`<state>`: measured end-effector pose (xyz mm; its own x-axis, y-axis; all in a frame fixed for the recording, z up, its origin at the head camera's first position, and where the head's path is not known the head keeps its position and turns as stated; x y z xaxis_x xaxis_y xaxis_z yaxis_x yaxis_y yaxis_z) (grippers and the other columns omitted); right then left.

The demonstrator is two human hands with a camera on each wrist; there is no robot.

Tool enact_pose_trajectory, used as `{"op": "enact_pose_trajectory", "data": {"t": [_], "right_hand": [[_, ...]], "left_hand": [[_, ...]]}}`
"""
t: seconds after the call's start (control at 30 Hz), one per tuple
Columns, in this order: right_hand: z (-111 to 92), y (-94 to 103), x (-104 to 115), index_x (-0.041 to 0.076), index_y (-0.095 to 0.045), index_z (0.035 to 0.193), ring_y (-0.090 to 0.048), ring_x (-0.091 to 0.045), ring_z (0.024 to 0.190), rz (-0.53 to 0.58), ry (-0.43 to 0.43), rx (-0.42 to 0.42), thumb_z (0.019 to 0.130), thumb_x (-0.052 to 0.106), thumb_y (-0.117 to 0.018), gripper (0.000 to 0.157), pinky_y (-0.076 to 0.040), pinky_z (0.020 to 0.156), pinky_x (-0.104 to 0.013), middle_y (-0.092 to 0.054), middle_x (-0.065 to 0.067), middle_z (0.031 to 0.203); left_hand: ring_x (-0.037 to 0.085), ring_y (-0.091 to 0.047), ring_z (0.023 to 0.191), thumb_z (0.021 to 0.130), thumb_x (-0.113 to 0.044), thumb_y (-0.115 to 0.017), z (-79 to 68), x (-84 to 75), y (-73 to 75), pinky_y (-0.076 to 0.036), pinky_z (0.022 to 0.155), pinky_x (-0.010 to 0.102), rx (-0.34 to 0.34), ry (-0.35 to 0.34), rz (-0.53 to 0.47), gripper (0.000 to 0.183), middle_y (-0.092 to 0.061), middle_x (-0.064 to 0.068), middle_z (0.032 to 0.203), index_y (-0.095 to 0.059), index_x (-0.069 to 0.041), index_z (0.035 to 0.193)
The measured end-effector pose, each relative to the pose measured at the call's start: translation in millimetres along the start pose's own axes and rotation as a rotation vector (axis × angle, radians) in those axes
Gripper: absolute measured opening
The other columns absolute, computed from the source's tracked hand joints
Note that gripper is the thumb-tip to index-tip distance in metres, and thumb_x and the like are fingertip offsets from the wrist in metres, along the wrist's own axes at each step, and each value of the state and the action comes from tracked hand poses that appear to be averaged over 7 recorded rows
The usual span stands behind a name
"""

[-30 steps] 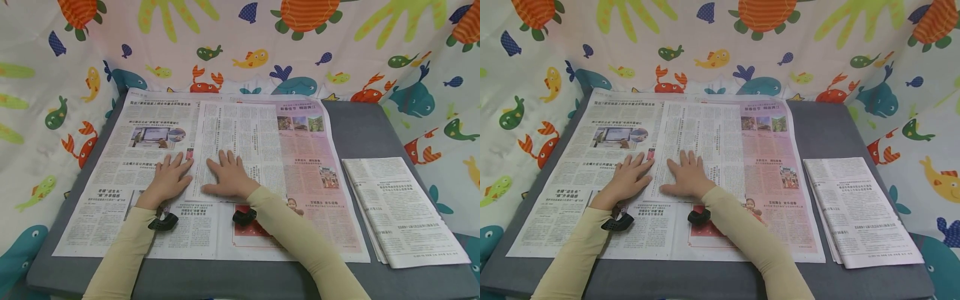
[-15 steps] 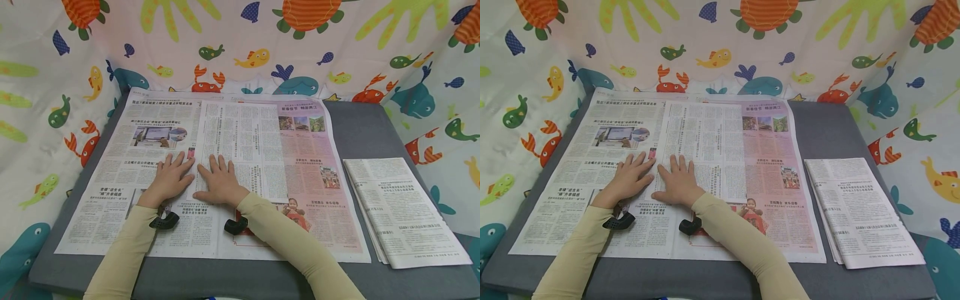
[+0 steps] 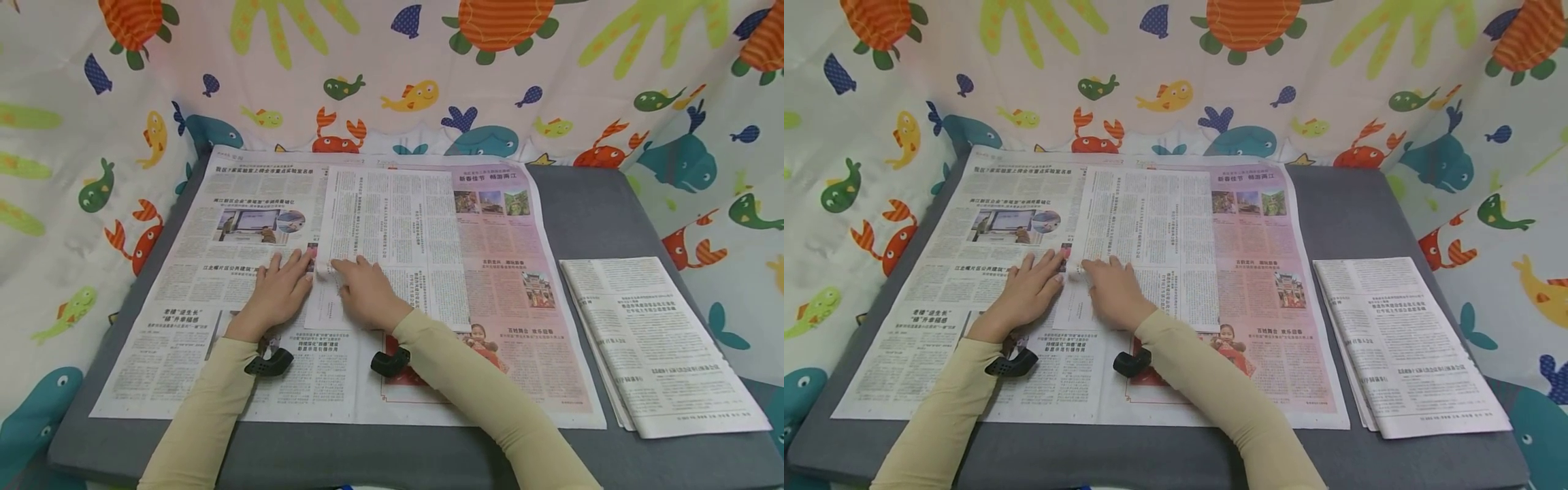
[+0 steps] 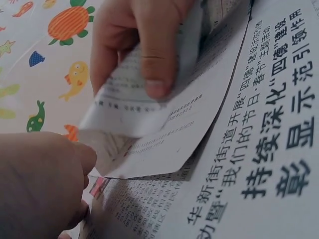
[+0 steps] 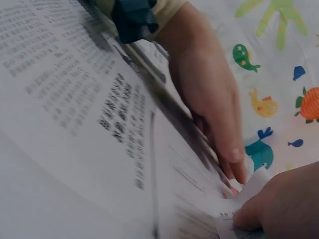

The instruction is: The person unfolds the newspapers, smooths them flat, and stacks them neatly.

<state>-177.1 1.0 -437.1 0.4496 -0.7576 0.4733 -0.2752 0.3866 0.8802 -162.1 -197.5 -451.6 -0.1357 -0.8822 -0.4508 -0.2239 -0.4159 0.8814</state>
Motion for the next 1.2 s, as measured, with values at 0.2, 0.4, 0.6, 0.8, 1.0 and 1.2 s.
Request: {"op": "enact_pose_trajectory", "data": {"t": [0.2,0.4,0.6,0.8,1.0,1.2], "right_hand": [[-4,21.4,-12,0.007,-0.052,0.148,-0.046,-0.012,0.049,0.196,-0.023,-0.118,0.097,-0.002,-0.052,0.052,-0.040,0.050,-0.024,-0.074,-0.018,0.120],[-16,52.8,-22,0.009,-0.052,0.149,-0.055,-0.011,0.053,0.336,-0.051,-0.221,0.098,0.001,-0.053,0.052,-0.041,0.049,-0.021,-0.071,-0.021,0.126],[-33,97.2,-41,0.008,-0.051,0.150,-0.073,-0.029,0.103,0.547,-0.072,-0.312,0.100,0.004,-0.054,0.050,-0.060,0.079,-0.039,-0.069,-0.021,0.127],[-54,135.3,-66,0.006,-0.052,0.149,-0.068,-0.035,0.119,0.665,-0.129,-0.449,0.098,0.003,-0.057,0.051,-0.058,0.091,-0.044,-0.065,-0.022,0.137],[-73,154.4,-97,0.007,-0.052,0.149,-0.070,-0.013,0.107,0.789,-0.189,-0.558,0.099,0.000,-0.055,0.050,-0.057,0.081,-0.018,-0.065,-0.023,0.135],[-90,161.3,-120,0.010,-0.047,0.153,-0.069,0.002,0.095,0.884,-0.289,-0.593,0.100,0.002,-0.057,0.055,-0.058,0.077,-0.015,-0.069,-0.006,0.124]], "left_hand": [[0.056,-0.002,0.154,0.108,-0.029,-0.039,-0.2,-0.2,-2.9,-0.003,0.117,0.077,0.011,0.000,0.017,0.062,-0.018,0.024,0.169,-0.019,-0.010,0.164],[0.056,0.001,0.155,0.107,-0.033,-0.044,-0.9,-0.6,-4.2,0.000,0.117,0.077,0.021,0.000,0.015,0.066,-0.015,0.024,0.170,-0.017,-0.013,0.165],[0.055,0.003,0.155,0.106,-0.039,-0.048,-1.4,-2.4,-3.5,0.002,0.117,0.077,0.022,-0.008,0.016,0.071,-0.013,0.024,0.170,-0.016,-0.013,0.165],[0.057,0.003,0.154,0.104,-0.043,-0.052,-2.1,-3.4,-3.6,0.002,0.117,0.078,0.017,-0.016,0.023,0.077,-0.013,0.025,0.170,-0.017,-0.012,0.164],[0.054,0.003,0.156,0.109,-0.051,-0.027,-0.4,0.4,-4.6,0.006,0.118,0.075,-0.013,0.019,-0.043,0.071,-0.015,0.020,0.171,-0.007,-0.014,0.166],[0.056,0.004,0.155,0.106,-0.056,-0.004,-3.4,-4.0,-2.8,0.007,0.117,0.076,-0.018,0.017,-0.081,0.075,-0.016,0.025,0.169,-0.017,-0.009,0.164]]}}
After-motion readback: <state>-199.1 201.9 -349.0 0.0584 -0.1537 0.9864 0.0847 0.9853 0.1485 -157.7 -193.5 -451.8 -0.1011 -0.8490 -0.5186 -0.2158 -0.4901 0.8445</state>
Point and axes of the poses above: each hand's wrist, its own z-axis towards the middle knuckle, its own y-axis out of the back of the hand, x = y × z, the point moved 1 cm from there along z, towards the middle knuckle
